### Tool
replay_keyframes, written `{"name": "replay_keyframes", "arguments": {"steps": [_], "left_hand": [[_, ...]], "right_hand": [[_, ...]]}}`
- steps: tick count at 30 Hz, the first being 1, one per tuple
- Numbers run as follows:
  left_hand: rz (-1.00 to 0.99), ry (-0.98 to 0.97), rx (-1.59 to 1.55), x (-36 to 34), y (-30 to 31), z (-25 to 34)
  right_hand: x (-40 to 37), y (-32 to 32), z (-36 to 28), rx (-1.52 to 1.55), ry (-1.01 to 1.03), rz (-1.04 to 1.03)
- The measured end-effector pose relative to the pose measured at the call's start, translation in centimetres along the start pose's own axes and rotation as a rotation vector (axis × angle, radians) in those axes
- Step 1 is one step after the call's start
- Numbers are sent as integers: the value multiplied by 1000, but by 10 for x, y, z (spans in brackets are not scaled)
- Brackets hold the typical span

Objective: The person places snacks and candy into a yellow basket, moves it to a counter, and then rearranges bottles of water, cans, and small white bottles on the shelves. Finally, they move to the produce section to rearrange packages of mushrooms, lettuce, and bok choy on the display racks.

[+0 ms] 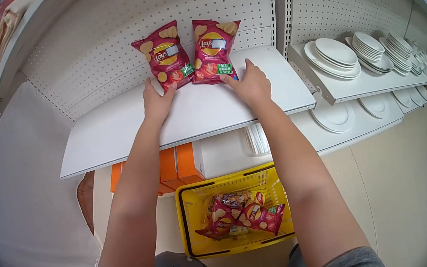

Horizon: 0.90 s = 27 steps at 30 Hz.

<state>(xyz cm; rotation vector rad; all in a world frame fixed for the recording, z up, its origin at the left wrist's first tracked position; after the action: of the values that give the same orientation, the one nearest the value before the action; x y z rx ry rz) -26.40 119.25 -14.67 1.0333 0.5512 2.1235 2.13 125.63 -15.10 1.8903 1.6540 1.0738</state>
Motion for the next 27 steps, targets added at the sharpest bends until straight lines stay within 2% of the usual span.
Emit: {"name": "replay_keyframes", "arguments": {"steps": [2, 3, 5, 8, 10, 13, 17, 19, 20, 21, 22, 23, 24, 25, 27], "left_hand": [[31, 100, -182, 5, -16, -6], [23, 110, -177, 8, -23, -11], [58, 38, -332, 13, -31, -11], [-11, 88, -211, 17, -37, -23], [-27, 103, -297, 13, -36, -21], [-45, 117, -428, 7, -30, -20], [-131, 249, -716, -27, -8, -12], [-131, 256, -815, -64, 24, 3], [-124, 241, -916, -85, 44, 13], [-165, 154, -933, -110, 66, 27], [-205, 68, -949, -141, 85, 35], [-304, 151, -1028, -177, 89, 28], [-403, 241, -1103, -214, 92, 23], [-496, 281, -1066, -248, 84, 12], [-627, 307, -867, -298, 63, -11]], "right_hand": [[-2, 3, -8, 4, 3, -32], [-2, 0, -7, 10, 4, -53], [-4, -6, -8, -4, 37, -90], [1, -8, -7, -9, 43, -100], [1, -9, -4, 11, 12, -97], [2, -7, -2, 36, 40, -19], [-8, 11, 2, 292, 122, 127], [-29, 25, 1, 384, 105, 114], [-51, 28, 4, 546, 105, 43], [-76, 33, 7, 706, 107, -28], [-110, 45, 8, 680, 174, -82], [-147, 55, 14, 652, 240, -141], [-179, 54, 32, 660, 200, -259], [-210, 52, 52, 670, 156, -376], [-254, 28, 111, 707, -7, -367]]}}
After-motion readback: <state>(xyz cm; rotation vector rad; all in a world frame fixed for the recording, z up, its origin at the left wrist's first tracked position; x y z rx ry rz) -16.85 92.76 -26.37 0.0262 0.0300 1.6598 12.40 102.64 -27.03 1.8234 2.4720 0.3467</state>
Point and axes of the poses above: each hand's wrist, its own x-axis towards the middle knuckle, its own y-axis out of the back of the hand, z = x × y, the point moved 8 cm from there along x, towards the middle knuckle, and after that the axes turned 2 degrees about -y, right-handed, at the moved point
